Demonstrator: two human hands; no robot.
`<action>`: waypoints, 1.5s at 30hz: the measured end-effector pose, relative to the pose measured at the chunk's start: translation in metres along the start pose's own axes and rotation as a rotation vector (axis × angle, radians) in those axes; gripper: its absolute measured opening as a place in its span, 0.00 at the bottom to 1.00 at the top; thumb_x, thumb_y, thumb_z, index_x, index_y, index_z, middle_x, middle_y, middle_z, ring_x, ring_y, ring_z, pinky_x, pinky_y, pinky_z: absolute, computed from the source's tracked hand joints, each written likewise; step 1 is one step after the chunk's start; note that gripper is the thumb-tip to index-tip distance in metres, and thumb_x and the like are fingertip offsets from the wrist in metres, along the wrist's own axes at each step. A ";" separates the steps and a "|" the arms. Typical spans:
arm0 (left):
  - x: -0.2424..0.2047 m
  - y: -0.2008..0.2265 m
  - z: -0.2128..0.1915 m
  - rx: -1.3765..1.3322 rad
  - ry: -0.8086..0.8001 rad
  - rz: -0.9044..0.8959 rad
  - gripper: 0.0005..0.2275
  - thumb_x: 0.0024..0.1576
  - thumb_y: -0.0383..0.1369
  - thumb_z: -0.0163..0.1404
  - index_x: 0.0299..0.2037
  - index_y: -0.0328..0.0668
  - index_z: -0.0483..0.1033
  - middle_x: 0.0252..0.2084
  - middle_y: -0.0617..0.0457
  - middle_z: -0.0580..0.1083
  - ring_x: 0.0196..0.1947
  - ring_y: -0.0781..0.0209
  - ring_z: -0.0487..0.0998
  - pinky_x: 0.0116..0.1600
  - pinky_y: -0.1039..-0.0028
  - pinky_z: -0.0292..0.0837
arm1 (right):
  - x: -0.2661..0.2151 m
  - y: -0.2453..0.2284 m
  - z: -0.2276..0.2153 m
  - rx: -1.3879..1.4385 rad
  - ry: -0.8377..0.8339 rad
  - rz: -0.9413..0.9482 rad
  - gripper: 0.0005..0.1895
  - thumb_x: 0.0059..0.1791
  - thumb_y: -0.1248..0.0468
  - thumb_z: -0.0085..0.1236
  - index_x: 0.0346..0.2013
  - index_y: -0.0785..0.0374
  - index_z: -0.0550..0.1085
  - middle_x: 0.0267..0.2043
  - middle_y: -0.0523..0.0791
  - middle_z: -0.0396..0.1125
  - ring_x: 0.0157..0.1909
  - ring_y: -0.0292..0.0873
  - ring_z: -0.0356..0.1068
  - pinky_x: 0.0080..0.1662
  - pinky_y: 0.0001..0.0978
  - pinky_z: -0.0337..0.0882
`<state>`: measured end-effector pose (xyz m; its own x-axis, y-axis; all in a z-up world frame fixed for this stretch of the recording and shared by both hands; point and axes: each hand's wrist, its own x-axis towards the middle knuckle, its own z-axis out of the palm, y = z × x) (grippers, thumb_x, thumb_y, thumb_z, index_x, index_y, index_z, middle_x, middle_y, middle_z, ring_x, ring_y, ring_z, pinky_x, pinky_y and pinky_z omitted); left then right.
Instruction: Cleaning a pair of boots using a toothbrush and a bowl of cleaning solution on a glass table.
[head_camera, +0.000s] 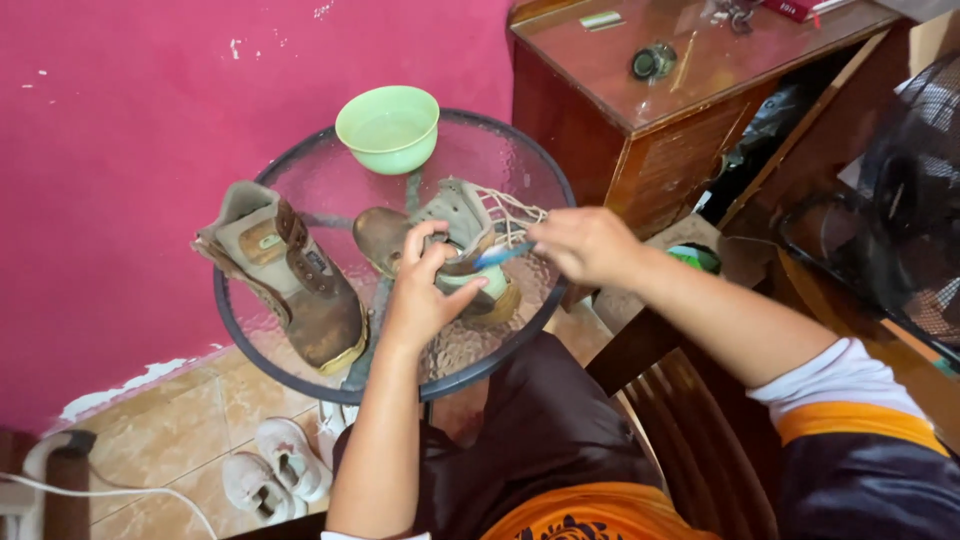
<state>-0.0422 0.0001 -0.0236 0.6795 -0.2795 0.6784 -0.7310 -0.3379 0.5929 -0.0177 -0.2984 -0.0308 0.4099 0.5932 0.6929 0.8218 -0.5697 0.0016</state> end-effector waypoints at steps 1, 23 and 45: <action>0.001 -0.002 0.003 -0.005 0.003 0.003 0.18 0.45 0.35 0.69 0.38 0.41 0.72 0.60 0.43 0.68 0.55 0.36 0.77 0.59 0.54 0.73 | 0.008 -0.012 -0.004 -0.006 -0.003 -0.001 0.10 0.56 0.58 0.53 0.47 0.57 0.78 0.27 0.43 0.62 0.29 0.48 0.69 0.30 0.40 0.71; -0.005 -0.005 0.012 0.072 0.105 0.034 0.15 0.48 0.39 0.67 0.34 0.48 0.72 0.59 0.51 0.69 0.53 0.41 0.78 0.53 0.59 0.75 | 0.016 0.013 0.001 0.107 0.001 -0.036 0.11 0.55 0.66 0.47 0.47 0.65 0.77 0.29 0.48 0.63 0.30 0.54 0.70 0.32 0.44 0.72; -0.014 -0.020 0.017 0.036 0.212 0.134 0.12 0.52 0.37 0.63 0.38 0.46 0.72 0.61 0.44 0.69 0.56 0.38 0.76 0.58 0.55 0.72 | 0.005 0.004 0.019 0.151 0.110 0.049 0.10 0.56 0.63 0.51 0.48 0.61 0.78 0.29 0.46 0.65 0.29 0.54 0.71 0.31 0.45 0.71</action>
<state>-0.0364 -0.0051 -0.0523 0.5451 -0.1311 0.8280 -0.8086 -0.3432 0.4779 -0.0050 -0.2865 -0.0406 0.4114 0.4962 0.7645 0.8554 -0.4998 -0.1360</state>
